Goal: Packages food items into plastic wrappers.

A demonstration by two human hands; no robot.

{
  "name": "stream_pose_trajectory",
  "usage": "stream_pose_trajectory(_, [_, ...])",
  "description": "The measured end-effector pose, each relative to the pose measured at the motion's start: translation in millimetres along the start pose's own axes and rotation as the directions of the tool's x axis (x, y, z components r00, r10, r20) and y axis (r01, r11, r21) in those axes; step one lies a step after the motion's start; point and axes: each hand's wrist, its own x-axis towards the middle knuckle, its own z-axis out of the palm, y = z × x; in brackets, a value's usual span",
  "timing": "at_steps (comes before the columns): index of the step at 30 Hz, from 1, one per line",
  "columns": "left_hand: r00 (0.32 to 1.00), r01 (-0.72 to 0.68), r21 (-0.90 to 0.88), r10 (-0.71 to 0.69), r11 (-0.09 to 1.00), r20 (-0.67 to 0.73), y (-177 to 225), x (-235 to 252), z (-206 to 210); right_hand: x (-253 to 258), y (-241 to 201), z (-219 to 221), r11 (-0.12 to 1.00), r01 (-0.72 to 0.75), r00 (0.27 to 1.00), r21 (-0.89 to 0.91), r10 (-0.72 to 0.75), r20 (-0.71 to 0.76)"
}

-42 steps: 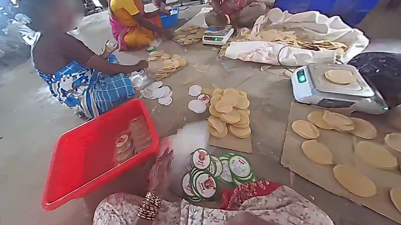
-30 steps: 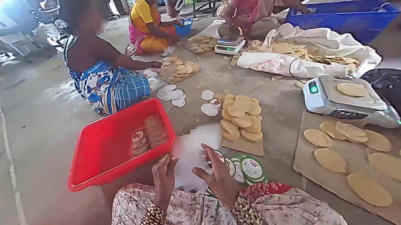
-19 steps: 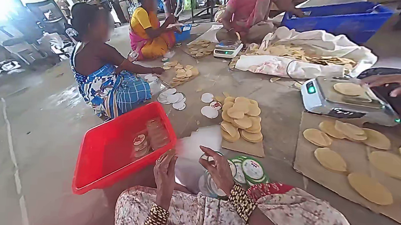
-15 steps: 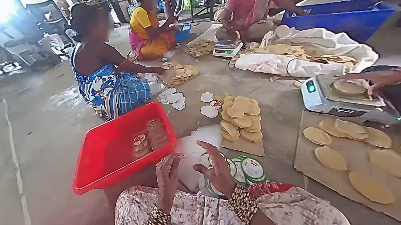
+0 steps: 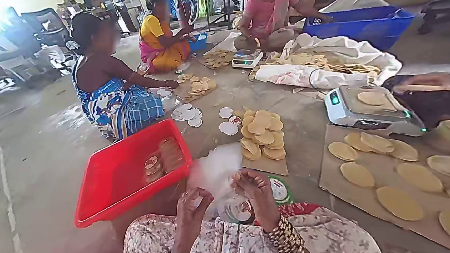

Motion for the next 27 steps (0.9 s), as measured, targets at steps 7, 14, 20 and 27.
stream_pose_trajectory(7, [0.962, 0.117, -0.376, -0.199, 0.919, -0.188, 15, -4, 8, -16, 2, -14, 0.971, 0.014, 0.993, -0.238, 0.015, 0.119])
stream_pose_trajectory(14, [0.967, -0.236, -0.069, 0.241, 0.969, 0.078, 20, -8, 6, -36, -14, -14, 0.895, 0.15, 0.871, -0.419, 0.081, 0.485])
stream_pose_trajectory(20, [0.96, 0.278, -0.539, -0.245, 0.795, 0.135, 36, -29, 21, -36, 8, -14, 0.98, 0.099, 0.985, -0.17, -0.072, 0.158])
stream_pose_trajectory(27, [0.952, 0.288, -0.484, -0.3, 0.826, 0.054, 18, -37, 23, -11, 27, -39, 0.966, -0.07, 0.952, -0.249, 0.139, 0.274])
